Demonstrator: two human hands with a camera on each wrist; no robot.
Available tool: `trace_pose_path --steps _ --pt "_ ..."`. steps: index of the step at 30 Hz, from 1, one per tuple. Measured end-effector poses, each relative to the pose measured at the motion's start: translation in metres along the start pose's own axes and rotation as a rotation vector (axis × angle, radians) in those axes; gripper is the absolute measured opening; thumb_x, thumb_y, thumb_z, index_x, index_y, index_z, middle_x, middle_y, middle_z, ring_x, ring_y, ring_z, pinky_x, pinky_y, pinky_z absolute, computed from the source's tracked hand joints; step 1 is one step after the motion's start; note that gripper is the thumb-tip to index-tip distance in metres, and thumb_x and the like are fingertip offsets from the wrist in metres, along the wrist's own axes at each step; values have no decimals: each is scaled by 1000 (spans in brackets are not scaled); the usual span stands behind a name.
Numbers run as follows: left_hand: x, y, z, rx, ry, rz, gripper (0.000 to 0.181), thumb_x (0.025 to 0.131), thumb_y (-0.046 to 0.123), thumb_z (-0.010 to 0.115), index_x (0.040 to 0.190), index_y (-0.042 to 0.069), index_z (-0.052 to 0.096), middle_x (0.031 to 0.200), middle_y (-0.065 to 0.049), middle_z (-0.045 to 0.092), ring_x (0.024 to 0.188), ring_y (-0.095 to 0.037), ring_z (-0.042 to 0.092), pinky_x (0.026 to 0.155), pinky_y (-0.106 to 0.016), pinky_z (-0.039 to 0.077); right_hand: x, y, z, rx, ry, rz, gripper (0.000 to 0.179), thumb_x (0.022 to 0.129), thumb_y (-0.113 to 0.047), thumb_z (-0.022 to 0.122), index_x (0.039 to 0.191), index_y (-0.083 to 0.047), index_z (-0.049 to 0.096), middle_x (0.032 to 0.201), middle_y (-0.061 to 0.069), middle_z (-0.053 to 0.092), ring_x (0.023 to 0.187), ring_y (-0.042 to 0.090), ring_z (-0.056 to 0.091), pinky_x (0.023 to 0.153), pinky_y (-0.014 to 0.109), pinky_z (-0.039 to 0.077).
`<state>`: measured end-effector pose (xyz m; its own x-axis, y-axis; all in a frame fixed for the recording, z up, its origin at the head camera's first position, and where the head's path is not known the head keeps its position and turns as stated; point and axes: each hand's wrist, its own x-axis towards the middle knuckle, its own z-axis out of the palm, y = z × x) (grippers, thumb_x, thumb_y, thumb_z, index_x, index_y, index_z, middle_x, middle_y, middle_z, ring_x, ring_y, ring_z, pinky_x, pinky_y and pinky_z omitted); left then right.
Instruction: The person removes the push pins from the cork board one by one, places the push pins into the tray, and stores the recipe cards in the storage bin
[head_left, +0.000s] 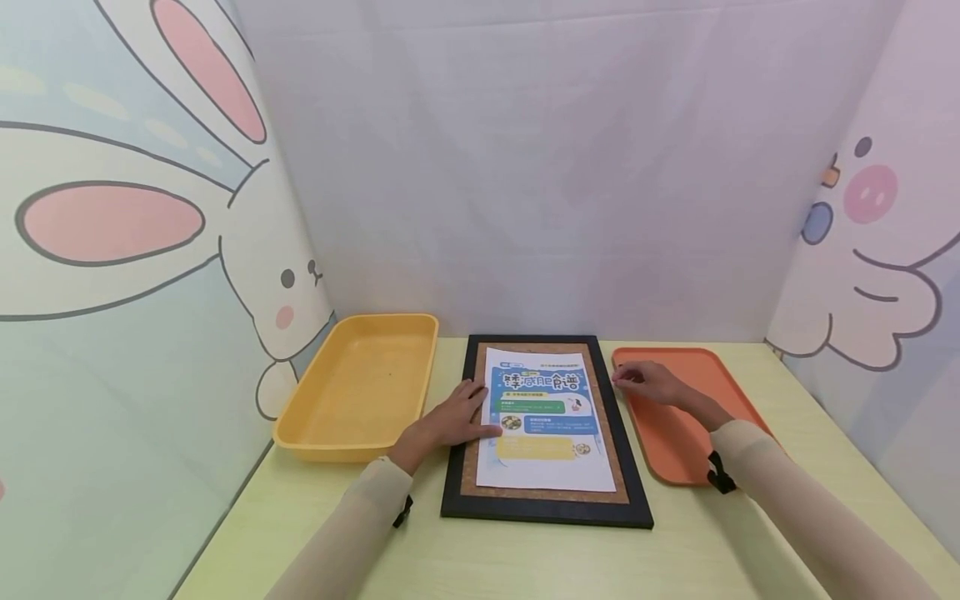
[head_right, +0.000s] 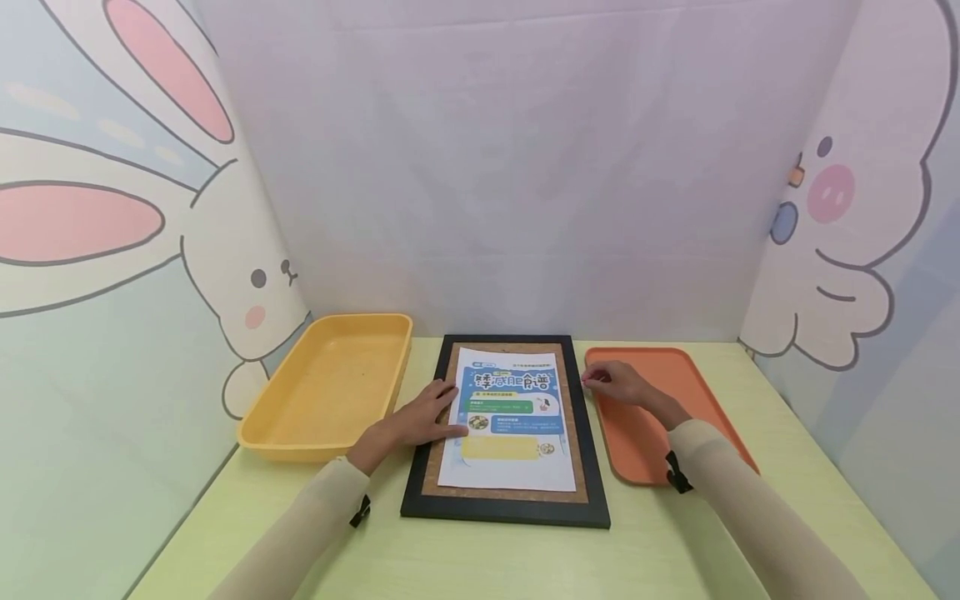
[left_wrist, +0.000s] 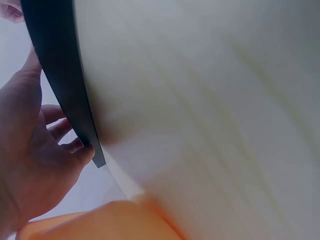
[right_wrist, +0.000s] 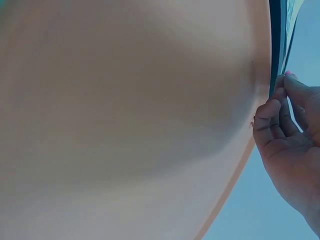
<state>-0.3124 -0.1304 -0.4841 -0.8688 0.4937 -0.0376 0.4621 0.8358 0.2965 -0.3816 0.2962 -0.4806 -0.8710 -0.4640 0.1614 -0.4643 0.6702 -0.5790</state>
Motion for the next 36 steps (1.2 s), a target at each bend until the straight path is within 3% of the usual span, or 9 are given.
trace_pose_path --steps 7,16,28,36 --pt "-1 0 1 2 2 0 100 94 68 62 162 2 31 171 -17 21 157 -34 20 122 -50 30 -5 10 -3 -4 33 22 11 99 -7 71 105 1 72 95 9 70 85 21 60 74 27 52" --pt "-1 -1 2 0 -3 -10 101 93 69 62 162 2 30 171 -17 20 157 -34 19 122 -51 30 -12 24 -3 -55 47 57 12 99 -11 71 104 0 73 100 12 72 91 26 65 89 50 56" --pt "1 -5 6 -15 -11 -35 98 93 73 60 164 12 31 172 -11 19 159 -33 13 124 -50 26 -15 25 0 -58 52 40 13 99 -10 71 106 1 73 100 11 73 92 27 67 88 49 57" --pt "1 0 1 -40 -7 -24 98 93 66 66 162 4 33 169 -16 24 156 -33 22 123 -50 29 -16 25 -1 -48 58 38 12 99 -9 71 106 1 73 100 11 73 92 27 67 88 49 57"
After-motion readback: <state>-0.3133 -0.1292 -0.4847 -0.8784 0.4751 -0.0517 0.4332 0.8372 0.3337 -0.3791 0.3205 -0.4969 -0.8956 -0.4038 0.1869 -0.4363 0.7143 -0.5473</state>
